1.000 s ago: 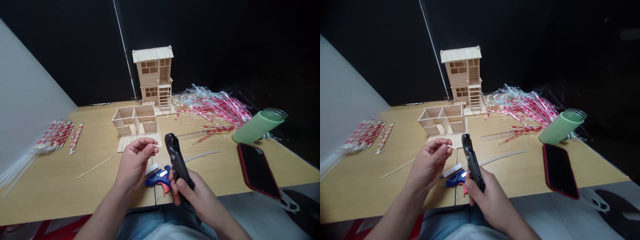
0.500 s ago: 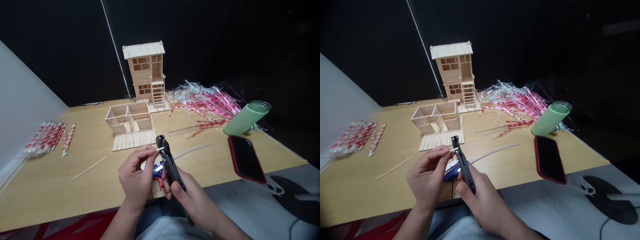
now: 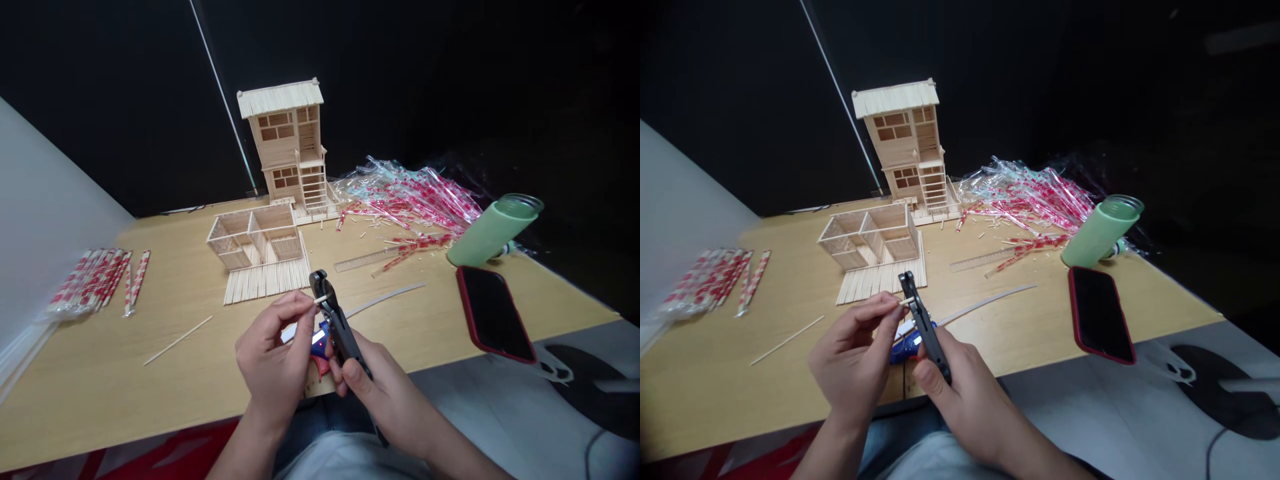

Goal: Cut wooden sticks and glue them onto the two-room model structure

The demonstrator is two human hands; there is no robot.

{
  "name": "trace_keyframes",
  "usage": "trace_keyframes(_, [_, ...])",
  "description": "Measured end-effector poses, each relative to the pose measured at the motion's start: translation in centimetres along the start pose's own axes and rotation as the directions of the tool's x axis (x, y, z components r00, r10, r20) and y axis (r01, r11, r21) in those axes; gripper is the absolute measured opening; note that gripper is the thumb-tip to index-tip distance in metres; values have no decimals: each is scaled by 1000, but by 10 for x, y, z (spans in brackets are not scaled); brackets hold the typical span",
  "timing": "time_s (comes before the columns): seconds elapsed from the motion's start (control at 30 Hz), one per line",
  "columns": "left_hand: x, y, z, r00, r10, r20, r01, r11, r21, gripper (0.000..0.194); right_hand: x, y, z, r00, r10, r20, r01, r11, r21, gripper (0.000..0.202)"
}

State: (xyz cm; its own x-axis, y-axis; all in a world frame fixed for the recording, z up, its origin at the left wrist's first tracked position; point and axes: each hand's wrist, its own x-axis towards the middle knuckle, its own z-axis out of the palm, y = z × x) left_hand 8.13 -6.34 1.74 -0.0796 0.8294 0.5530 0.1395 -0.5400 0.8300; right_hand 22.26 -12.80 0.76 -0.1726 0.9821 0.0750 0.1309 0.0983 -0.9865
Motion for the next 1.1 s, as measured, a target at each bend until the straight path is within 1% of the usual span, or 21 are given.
trace_keyframes(0.13, [0, 1, 2, 1000, -1, -8, 1, 1000, -12, 17, 1, 0, -1, 1000, 5, 8, -5, 1000, 7, 52])
trace_keyframes(0.33, [0, 2, 3, 1000, -10, 1, 10, 1000, -10, 17, 1, 0, -2, 1000, 5, 18, -5, 1000, 3, 51])
trace_keyframes(0.57, [1, 0, 3, 1000, -1, 10, 1, 1000, -22, 14, 1, 1, -3, 999, 44, 27, -45, 999, 14, 48])
trace_keyframes(0.63, [1, -2, 3, 1000, 1, 19, -1, 1000, -21, 15, 1, 1, -3, 998, 54, 18, -54, 999, 1, 46])
trace_keyframes(0.83, [1, -5, 3, 995, 95, 36, -95, 995, -2, 21, -1, -1, -4, 998, 57, -8, -57, 996, -66, 39])
trace_keyframes(1.0, [0, -4, 1, 994, 96, 48, -97, 995, 12, 22, 0, -3, -2, 997, 71, -22, -73, 994, -86, 38])
trace_keyframes(1.1, [1, -2, 2, 996, 65, 67, -67, 998, 19, 20, 3, -2, -1, 996, 65, -61, -70, 994, -88, 40])
